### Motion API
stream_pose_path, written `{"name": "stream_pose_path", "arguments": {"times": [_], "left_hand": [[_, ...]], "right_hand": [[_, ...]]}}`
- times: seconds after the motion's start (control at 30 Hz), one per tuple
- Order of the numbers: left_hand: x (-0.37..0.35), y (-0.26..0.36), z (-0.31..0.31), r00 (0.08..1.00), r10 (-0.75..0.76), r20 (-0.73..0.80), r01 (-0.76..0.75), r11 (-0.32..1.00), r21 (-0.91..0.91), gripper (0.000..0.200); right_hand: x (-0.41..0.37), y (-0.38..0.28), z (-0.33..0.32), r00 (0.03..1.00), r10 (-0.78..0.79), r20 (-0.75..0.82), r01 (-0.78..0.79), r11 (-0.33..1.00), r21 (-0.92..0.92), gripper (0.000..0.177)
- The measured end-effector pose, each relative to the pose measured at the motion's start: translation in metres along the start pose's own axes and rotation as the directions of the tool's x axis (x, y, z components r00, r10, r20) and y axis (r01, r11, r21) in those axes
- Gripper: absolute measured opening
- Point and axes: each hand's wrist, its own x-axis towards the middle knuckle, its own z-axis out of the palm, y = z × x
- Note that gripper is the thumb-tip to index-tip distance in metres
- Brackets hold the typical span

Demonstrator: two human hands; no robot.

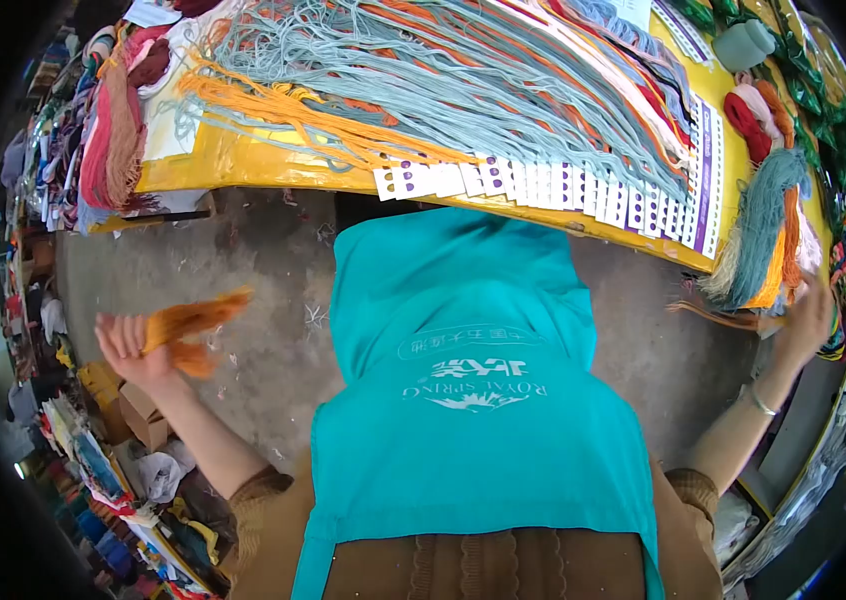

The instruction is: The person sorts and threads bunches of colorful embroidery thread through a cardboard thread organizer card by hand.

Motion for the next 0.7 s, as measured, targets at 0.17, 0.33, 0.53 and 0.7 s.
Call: {"name": "stream_pose_path", "arguments": {"times": [0.17, 0.33, 0.53, 0.7], "left_hand": [[-0.032, -0.161, 0.115, 0.892, -0.302, 0.336, 0.414, 0.845, -0.339, 0.077], [-0.053, -0.249, 0.160, 0.703, -0.643, 0.303, 0.608, 0.765, 0.214, 0.067], [-0.050, -0.308, 0.197, 0.633, -0.765, 0.121, 0.626, 0.597, 0.502, 0.014], [-0.048, -0.330, 0.188, 0.699, -0.712, 0.071, 0.569, 0.613, 0.549, 0.012]], "right_hand": [[-0.107, -0.123, 0.144, 0.743, 0.012, 0.669, -0.258, 0.928, 0.270, 0.014], [-0.146, -0.197, 0.207, 0.290, -0.310, 0.905, -0.575, 0.700, 0.424, 0.034], [-0.157, -0.208, 0.228, 0.155, -0.396, 0.905, -0.722, 0.580, 0.377, 0.040], [-0.151, -0.198, 0.229, 0.415, -0.345, 0.842, -0.260, 0.842, 0.472, 0.020]]}}
